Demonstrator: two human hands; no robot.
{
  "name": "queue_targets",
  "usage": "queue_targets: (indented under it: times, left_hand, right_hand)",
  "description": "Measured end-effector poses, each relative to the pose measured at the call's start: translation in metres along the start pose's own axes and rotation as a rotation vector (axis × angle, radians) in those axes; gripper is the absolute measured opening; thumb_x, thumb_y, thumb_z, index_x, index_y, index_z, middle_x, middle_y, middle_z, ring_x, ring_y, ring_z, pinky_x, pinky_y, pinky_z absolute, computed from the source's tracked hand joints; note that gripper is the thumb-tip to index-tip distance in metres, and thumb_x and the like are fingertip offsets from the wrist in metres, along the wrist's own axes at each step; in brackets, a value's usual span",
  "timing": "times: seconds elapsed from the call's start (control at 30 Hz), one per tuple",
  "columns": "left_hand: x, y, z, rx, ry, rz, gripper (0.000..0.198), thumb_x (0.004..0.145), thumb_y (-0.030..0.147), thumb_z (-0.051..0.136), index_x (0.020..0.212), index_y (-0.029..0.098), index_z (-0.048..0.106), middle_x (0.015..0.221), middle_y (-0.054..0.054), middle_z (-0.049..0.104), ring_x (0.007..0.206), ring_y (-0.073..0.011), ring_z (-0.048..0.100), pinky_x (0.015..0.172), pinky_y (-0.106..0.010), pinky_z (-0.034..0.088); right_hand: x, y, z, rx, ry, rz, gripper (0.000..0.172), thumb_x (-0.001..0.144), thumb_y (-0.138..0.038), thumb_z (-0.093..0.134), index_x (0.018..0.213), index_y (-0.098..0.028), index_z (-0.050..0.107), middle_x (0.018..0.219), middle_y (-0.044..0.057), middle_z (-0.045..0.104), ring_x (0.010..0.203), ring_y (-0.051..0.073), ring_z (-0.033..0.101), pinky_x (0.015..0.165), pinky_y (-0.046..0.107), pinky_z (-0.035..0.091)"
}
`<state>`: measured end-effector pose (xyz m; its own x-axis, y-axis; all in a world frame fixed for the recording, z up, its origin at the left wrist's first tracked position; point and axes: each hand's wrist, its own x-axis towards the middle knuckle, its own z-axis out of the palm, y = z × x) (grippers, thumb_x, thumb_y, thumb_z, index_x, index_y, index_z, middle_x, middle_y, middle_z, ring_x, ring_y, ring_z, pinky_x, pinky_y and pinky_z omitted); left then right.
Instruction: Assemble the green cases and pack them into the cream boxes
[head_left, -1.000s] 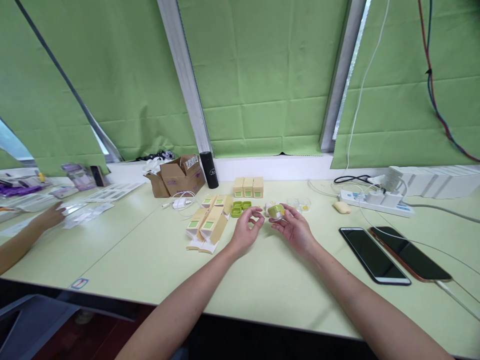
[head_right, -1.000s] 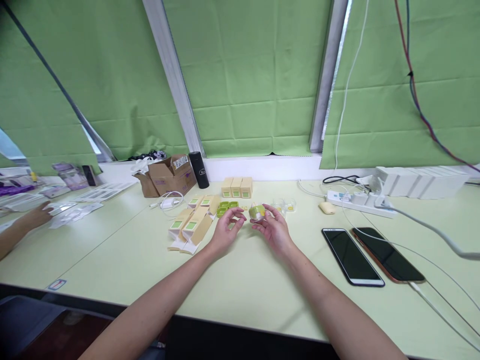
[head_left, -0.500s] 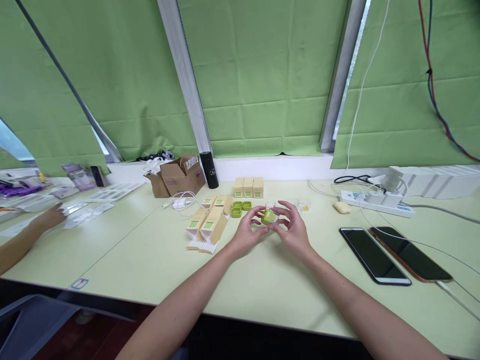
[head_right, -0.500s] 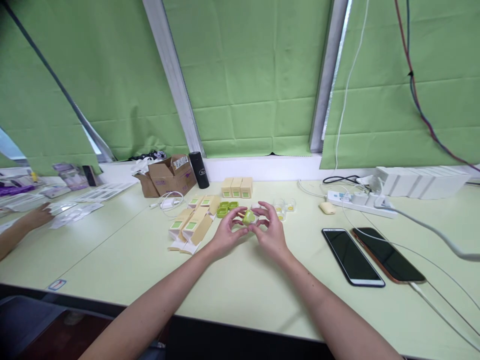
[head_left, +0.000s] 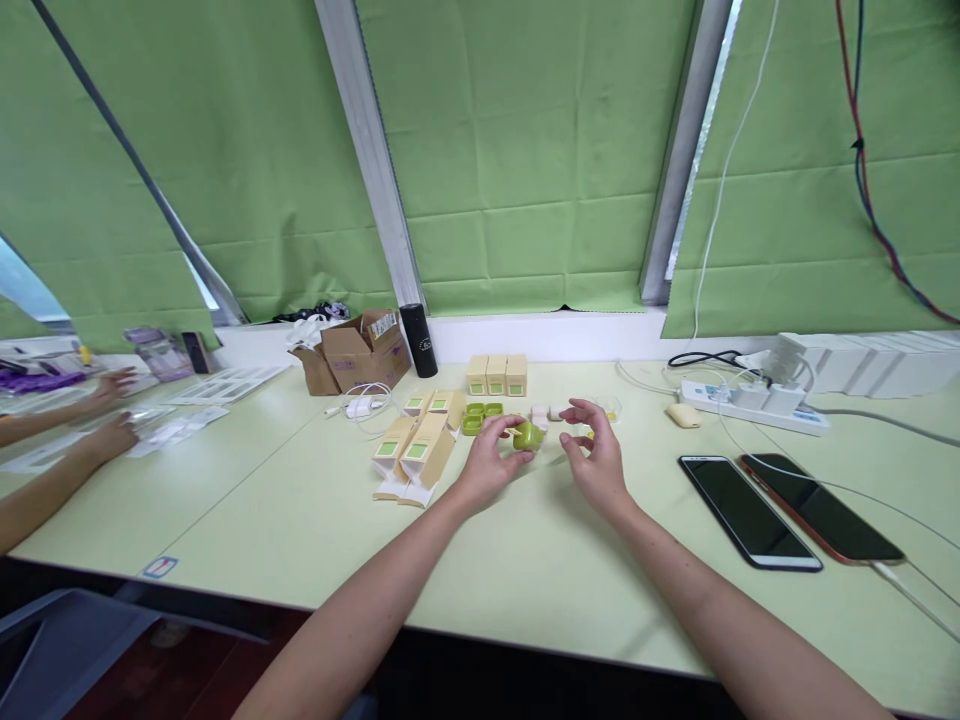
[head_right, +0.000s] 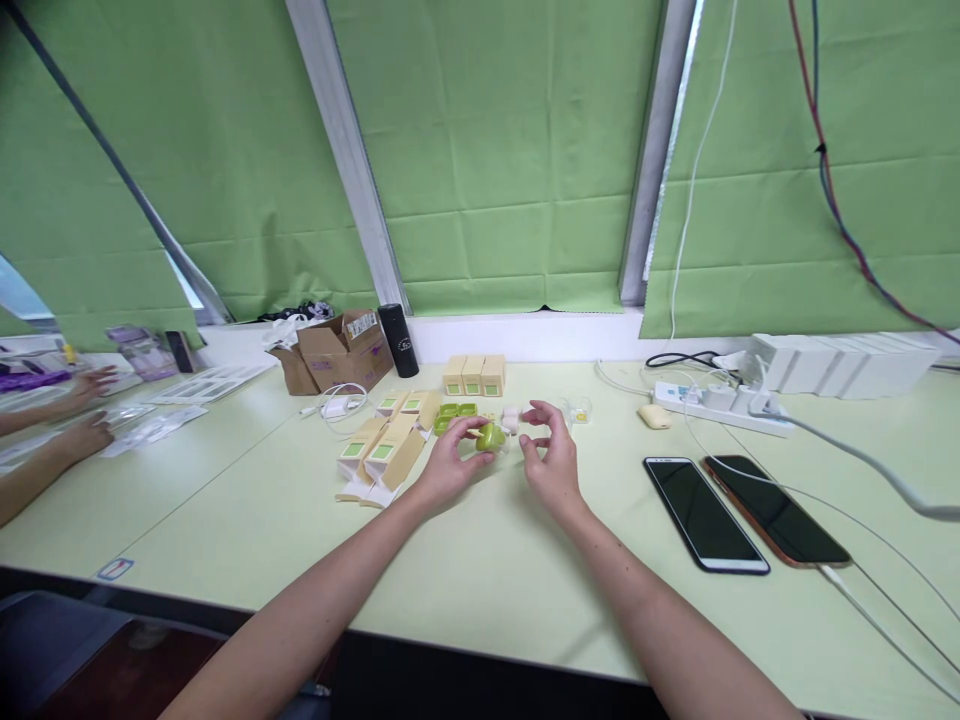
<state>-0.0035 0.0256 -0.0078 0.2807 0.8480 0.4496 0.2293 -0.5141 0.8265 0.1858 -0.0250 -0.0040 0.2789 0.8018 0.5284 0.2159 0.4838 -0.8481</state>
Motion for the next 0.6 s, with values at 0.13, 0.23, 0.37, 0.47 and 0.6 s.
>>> queue_targets:
  times: [0.13,0.23,0.37,0.47,0.6]
  left_hand:
    - [-0.0046,0.0015,-0.0031,0.189,-0.060,0.048,0.048,0.075,0.021,0.085,0.120,0.025,0.073,0.119,-0.009,0.063,0.120,-0.0286,0.055,0.110,-0.047,0.045]
    - [-0.0074,0.0046,-0.0037,0.301,-0.139,0.061,0.047,0.076,0.027,0.084,0.122,0.026,0.072,0.119,-0.009,0.066,0.124,-0.0319,0.051,0.109,-0.050,0.045]
    - [-0.0084,0.0068,-0.0035,0.411,-0.211,0.079,0.044,0.078,0.033,0.084,0.119,0.025,0.072,0.117,-0.010,0.072,0.126,-0.0355,0.048,0.106,-0.052,0.044]
    - [-0.0083,0.0061,-0.0033,0.432,-0.211,0.112,0.042,0.077,0.032,0.084,0.117,0.025,0.072,0.113,-0.010,0.074,0.124,-0.0359,0.049,0.104,-0.051,0.045]
    - [-0.0082,0.0054,-0.0039,0.444,-0.206,0.133,0.041,0.077,0.032,0.084,0.115,0.025,0.073,0.111,-0.009,0.074,0.122,-0.0363,0.050,0.102,-0.051,0.045]
  right_hand:
    - [0.0041,0.0091,-0.0023,-0.050,0.050,0.035,0.040,0.088,-0.031,0.060,0.128,-0.026,0.056,0.110,0.009,0.068,0.106,0.026,0.063,0.077,0.037,0.054]
    - [0.0044,0.0115,-0.0023,-0.057,0.044,0.054,0.037,0.088,-0.032,0.059,0.125,-0.025,0.057,0.108,0.008,0.068,0.102,0.025,0.064,0.075,0.037,0.053]
    - [0.0036,0.0110,-0.0013,-0.066,0.030,0.071,0.036,0.088,-0.033,0.059,0.122,-0.024,0.060,0.105,0.007,0.069,0.100,0.025,0.065,0.073,0.036,0.053]
    - [0.0036,0.0110,-0.0011,-0.080,0.029,0.069,0.034,0.087,-0.033,0.059,0.120,-0.023,0.061,0.101,0.007,0.070,0.098,0.025,0.065,0.072,0.035,0.052]
    - [0.0043,0.0123,-0.0017,-0.091,0.012,0.069,0.031,0.088,-0.034,0.058,0.117,-0.023,0.063,0.099,0.007,0.070,0.093,0.024,0.065,0.069,0.034,0.051]
